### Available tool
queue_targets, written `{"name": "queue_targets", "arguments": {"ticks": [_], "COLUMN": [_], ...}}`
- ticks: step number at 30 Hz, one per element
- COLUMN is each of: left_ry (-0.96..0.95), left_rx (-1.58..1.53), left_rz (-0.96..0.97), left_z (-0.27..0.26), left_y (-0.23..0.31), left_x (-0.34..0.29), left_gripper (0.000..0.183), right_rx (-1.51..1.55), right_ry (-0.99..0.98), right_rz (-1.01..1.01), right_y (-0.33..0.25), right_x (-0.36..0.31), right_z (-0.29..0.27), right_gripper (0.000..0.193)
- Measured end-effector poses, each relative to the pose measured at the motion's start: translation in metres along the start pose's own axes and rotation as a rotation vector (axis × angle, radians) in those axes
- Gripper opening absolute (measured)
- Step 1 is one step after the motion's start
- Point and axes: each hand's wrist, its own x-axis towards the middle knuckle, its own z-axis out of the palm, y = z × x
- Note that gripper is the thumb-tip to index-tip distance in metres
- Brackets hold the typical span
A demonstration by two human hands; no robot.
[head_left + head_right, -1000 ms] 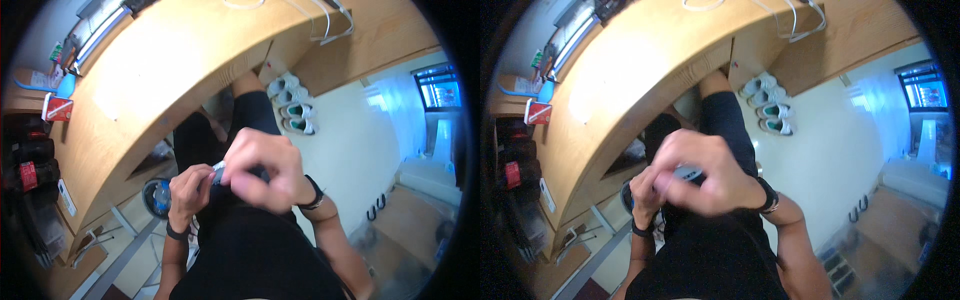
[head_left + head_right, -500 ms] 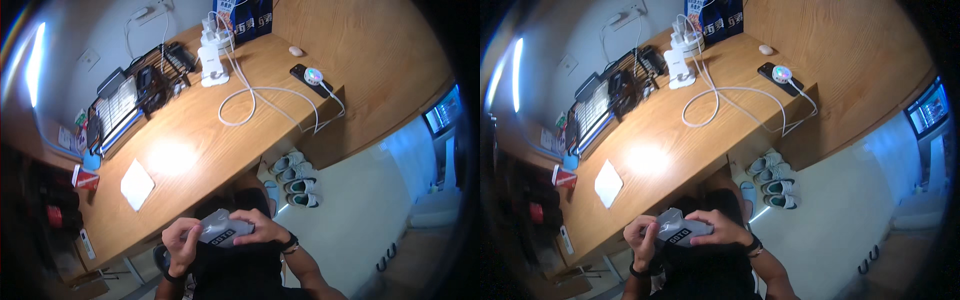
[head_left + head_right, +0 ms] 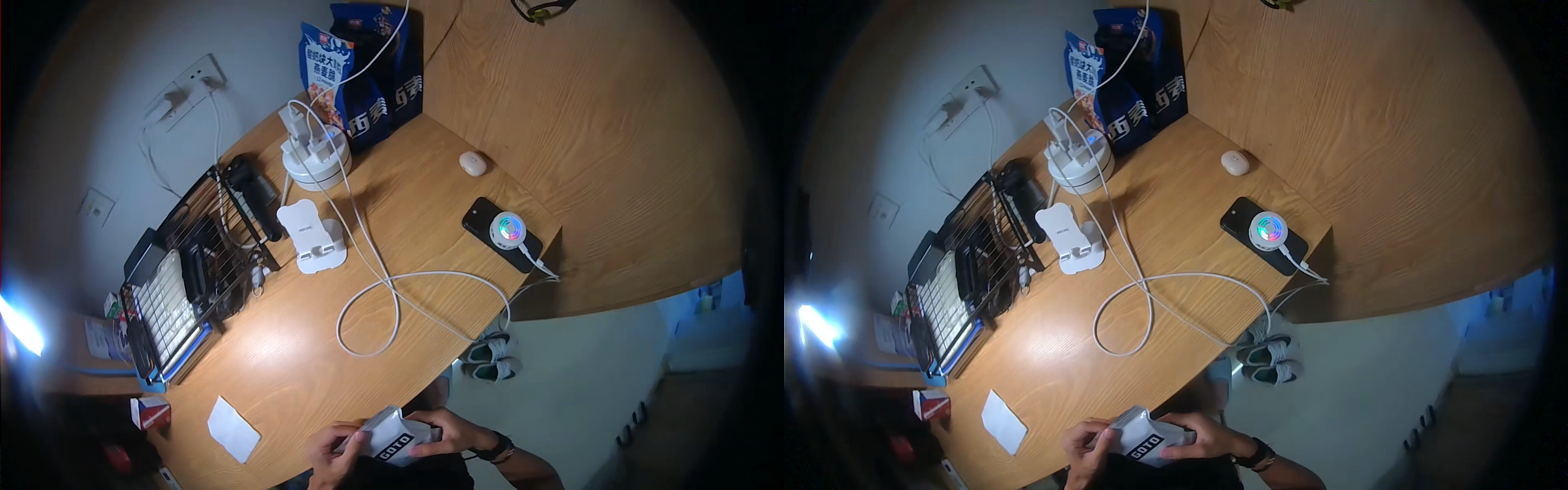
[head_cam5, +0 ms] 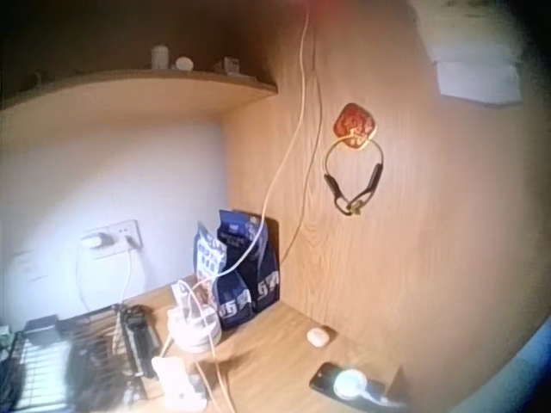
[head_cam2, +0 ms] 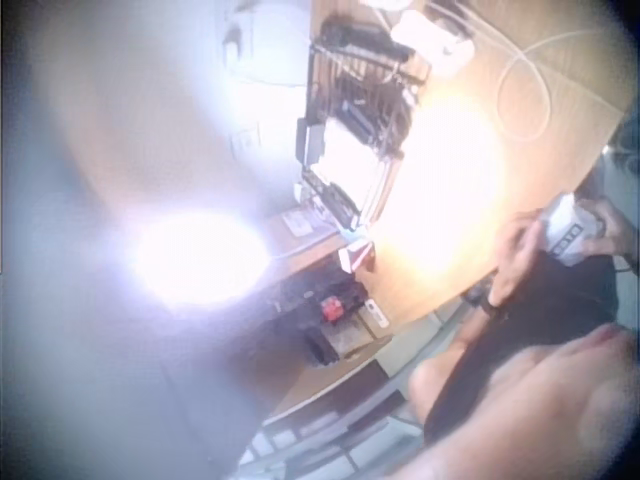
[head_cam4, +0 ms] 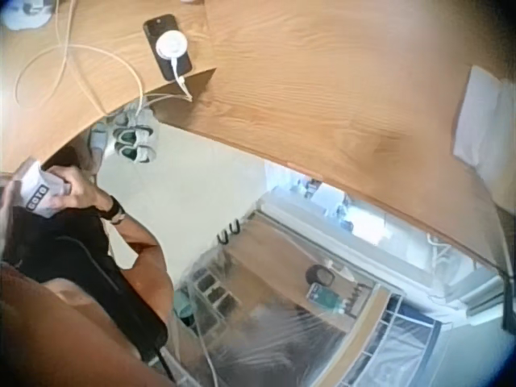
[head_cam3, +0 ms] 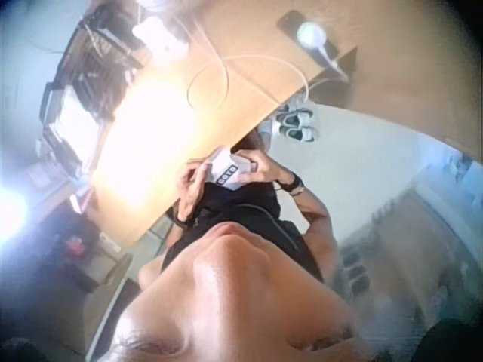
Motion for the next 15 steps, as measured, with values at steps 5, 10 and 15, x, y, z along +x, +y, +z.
{"name": "queue_targets", "arguments": {"ticks": [5,10,15], "left_ry": [-0.035,0.035,0.131], "left_rx": [-0.033,-0.186,-0.342], "left_rz": [-0.112,-0.287,-0.300], "left_z": [-0.007,-0.023,-0.034], "left_y": [0.031,0.077,0.127], "left_x": [0.015,0.021,0.032], "left_gripper": [0.015,0.017,0.018], "right_rx": [0.058,0.095,0.174], "right_ry": [-0.010,0.037,0.278], "right_rz": [0.169,0.180,0.005], "right_y": [-0.052,-0.119,-0.151], "right_x": [-0.011,-0.011,-0.019], "right_z": [0.003,0.013,0.028], "right_gripper": [0.054,0.052,0.051]}}
